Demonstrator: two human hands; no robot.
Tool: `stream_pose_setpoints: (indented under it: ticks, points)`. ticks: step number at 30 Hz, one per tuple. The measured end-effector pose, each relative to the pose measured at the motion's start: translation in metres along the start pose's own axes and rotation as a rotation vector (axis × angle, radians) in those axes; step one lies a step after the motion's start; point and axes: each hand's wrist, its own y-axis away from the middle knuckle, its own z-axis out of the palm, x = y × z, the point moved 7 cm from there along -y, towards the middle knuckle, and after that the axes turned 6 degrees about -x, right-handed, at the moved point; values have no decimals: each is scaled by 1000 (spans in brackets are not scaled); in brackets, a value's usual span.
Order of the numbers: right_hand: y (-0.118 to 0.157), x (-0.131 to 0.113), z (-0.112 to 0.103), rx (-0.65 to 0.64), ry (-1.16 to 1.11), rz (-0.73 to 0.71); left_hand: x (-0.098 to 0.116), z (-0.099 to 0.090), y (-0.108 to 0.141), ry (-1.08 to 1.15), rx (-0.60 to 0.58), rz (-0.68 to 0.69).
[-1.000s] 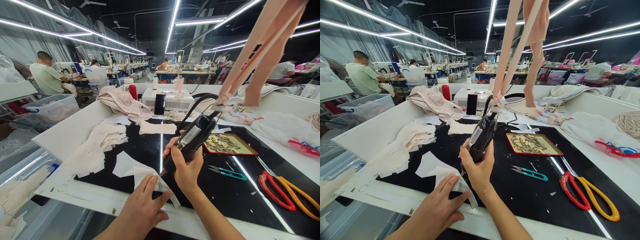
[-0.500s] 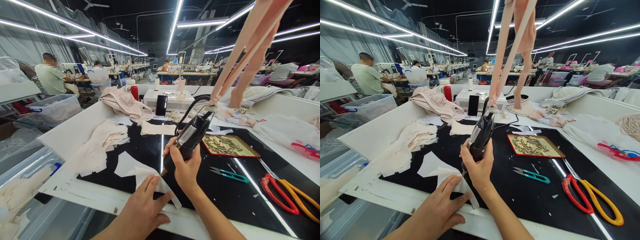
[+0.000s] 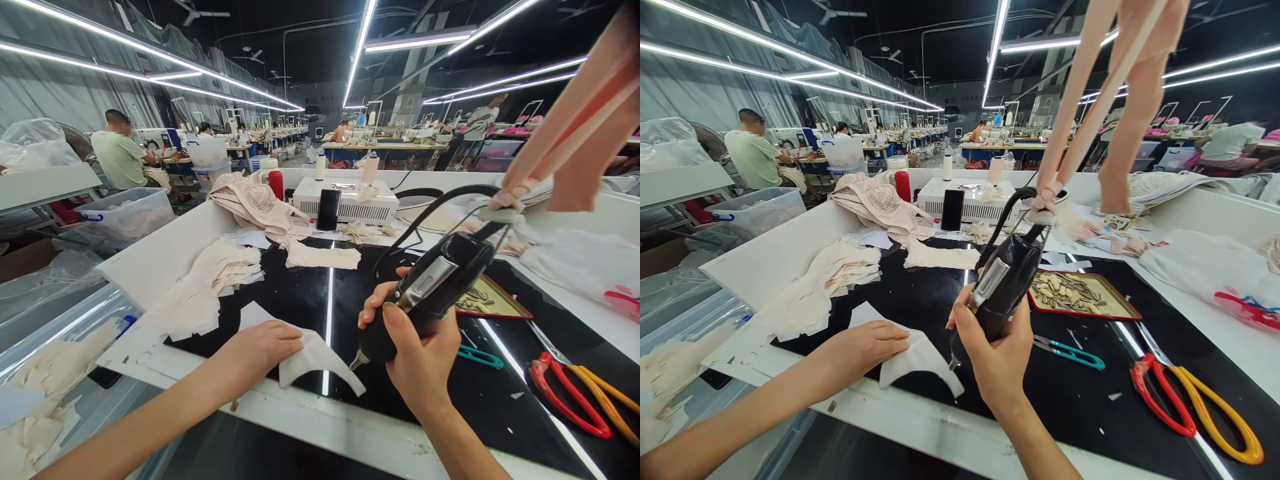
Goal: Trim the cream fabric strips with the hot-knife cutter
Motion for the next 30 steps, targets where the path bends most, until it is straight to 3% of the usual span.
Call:
stream_pose_setpoints:
  ticks: [7, 12, 15, 17, 22, 30]
  points:
    - [2, -10, -11, 9, -27, 5, 35, 18, -24, -365, 14, -211]
    - [7, -12, -18, 21, -26, 12, 56, 20, -37, -323, -79, -303]
    - [9, -11, -21, 32, -20, 7, 57, 16, -36, -290, -124, -336]
    - [10, -10, -21, 36, -25, 1, 56, 12, -34, -300, -93, -325]
    - [10, -8, -23, 39, -9, -19, 60, 3, -31, -380, 89, -168]
    - [14, -5, -28, 28, -8, -28, 95, 13, -42, -184, 166, 317]
